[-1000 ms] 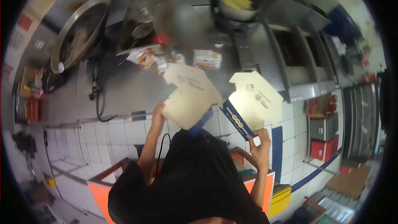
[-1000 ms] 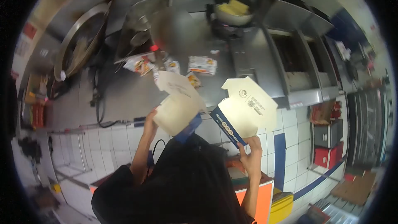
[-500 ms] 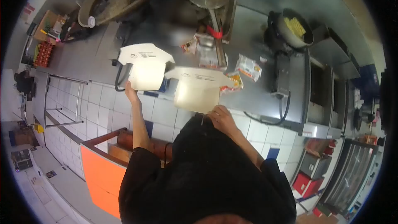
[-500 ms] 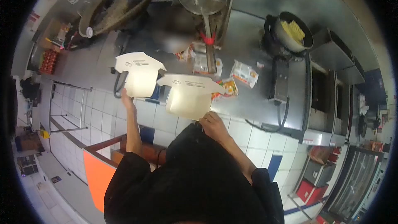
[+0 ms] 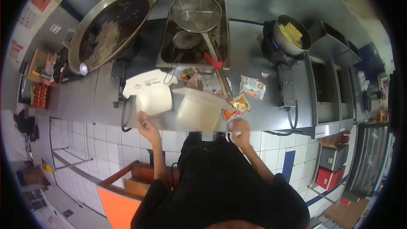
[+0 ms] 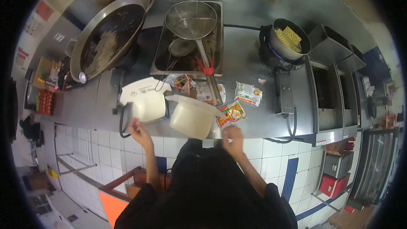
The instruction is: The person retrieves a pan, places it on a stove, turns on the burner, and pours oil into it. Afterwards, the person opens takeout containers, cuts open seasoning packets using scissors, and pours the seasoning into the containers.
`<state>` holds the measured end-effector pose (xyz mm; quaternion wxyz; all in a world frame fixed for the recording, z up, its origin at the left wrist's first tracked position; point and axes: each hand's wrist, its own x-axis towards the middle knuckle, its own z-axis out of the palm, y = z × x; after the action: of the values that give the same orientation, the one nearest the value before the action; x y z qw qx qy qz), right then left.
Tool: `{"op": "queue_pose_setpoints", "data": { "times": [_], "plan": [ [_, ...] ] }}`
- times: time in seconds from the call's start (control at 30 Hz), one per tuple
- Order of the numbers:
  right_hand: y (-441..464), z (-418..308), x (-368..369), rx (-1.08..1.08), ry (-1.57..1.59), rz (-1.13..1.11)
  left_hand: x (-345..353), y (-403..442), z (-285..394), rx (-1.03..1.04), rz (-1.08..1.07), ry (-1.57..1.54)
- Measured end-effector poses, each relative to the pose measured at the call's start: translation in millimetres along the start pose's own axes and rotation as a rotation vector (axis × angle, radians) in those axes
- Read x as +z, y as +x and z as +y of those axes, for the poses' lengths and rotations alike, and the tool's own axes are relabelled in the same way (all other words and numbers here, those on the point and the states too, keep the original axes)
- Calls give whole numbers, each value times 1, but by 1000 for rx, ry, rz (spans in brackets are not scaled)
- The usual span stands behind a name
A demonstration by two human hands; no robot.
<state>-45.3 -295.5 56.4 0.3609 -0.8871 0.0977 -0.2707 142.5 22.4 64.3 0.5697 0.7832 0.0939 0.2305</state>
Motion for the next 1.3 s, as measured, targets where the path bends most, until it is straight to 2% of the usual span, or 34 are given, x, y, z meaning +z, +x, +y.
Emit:
{"op": "queue_pose_setpoints", "data": {
  "times": [0.03, 0.07, 0.13, 0.17, 0.2, 0.27, 0.3, 0.37, 0.4, 0.47, 0.5, 0.6, 0.67, 0.7, 0.73, 0.8, 0.83, 0.87, 0.93, 0.97, 1.0, 1.07, 1.13, 1.17, 1.23, 1.3],
  "plan": [
    [11, 14, -1, 215, 19, 91, 8, -6, 20, 8, -151, -109],
    [29, 31, 2, 429, 38, 179, 16, -3, 47, 85, -294, -73],
    [64, 76, 17, 461, 150, 145, 42, 14, 97, 250, -547, -44],
    [83, 94, 28, 540, 257, 55, 60, 26, 115, 348, -665, -52],
    [98, 104, 37, 623, 367, -31, 79, 32, 127, 351, -739, -73],
    [128, 97, 47, 594, 218, -162, 112, 44, 138, 369, -834, -100],
    [138, 99, 55, 608, 217, -146, 124, 46, 139, 342, -927, 4],
    [153, 111, 71, 750, -6, -386, 150, 51, 127, 330, -1078, 188],
    [151, 124, 81, 755, -10, -373, 158, 57, 121, 339, -1087, 179],
    [145, 151, 101, 782, 56, -328, 174, 67, 118, 210, -1236, 400],
    [144, 151, 99, 795, 59, -320, 176, 70, 130, 171, -1262, 580],
    [146, 120, 87, 738, 235, -233, 205, 71, 90, 166, -1320, 736],
    [153, 69, 59, 555, 533, -123, 216, 71, 70, 133, -1300, 660],
    [155, 56, 46, 645, 567, -212, 213, 69, 75, 170, -1274, 638],
    [153, 58, 48, 652, 579, -196, 214, 68, 81, 209, -1253, 618],
    [140, 65, 56, 604, 789, -143, 220, 69, 76, 167, -1356, 698],
    [135, 85, 65, 545, 756, -247, 226, 70, 50, 142, -1317, 765],
    [132, 91, 67, 553, 771, -220, 232, 73, 30, 121, -1273, 828],
    [131, 97, 77, 258, 299, -122, 234, 76, 19, 153, -1293, 852],
    [129, 103, 88, 422, 238, -120, 232, 75, 13, 241, -1235, 834],
    [130, 104, 90, 430, 251, -107, 231, 73, 22, 322, -1175, 812],
    [129, 107, 93, 549, 130, -216, 228, 71, 37, 280, -1165, 835],
    [131, 112, 102, 564, 105, -200, 219, 62, 77, 253, -1295, 785],
    [131, 113, 108, 575, 74, -188, 215, 58, 76, 247, -1287, 793],
    [132, 123, 123, 594, 68, -242, 205, 54, 70, 420, -1209, 515],
    [132, 129, 139, 663, 87, -267, 194, 53, 71, 433, -1189, 500]
  ]
}}
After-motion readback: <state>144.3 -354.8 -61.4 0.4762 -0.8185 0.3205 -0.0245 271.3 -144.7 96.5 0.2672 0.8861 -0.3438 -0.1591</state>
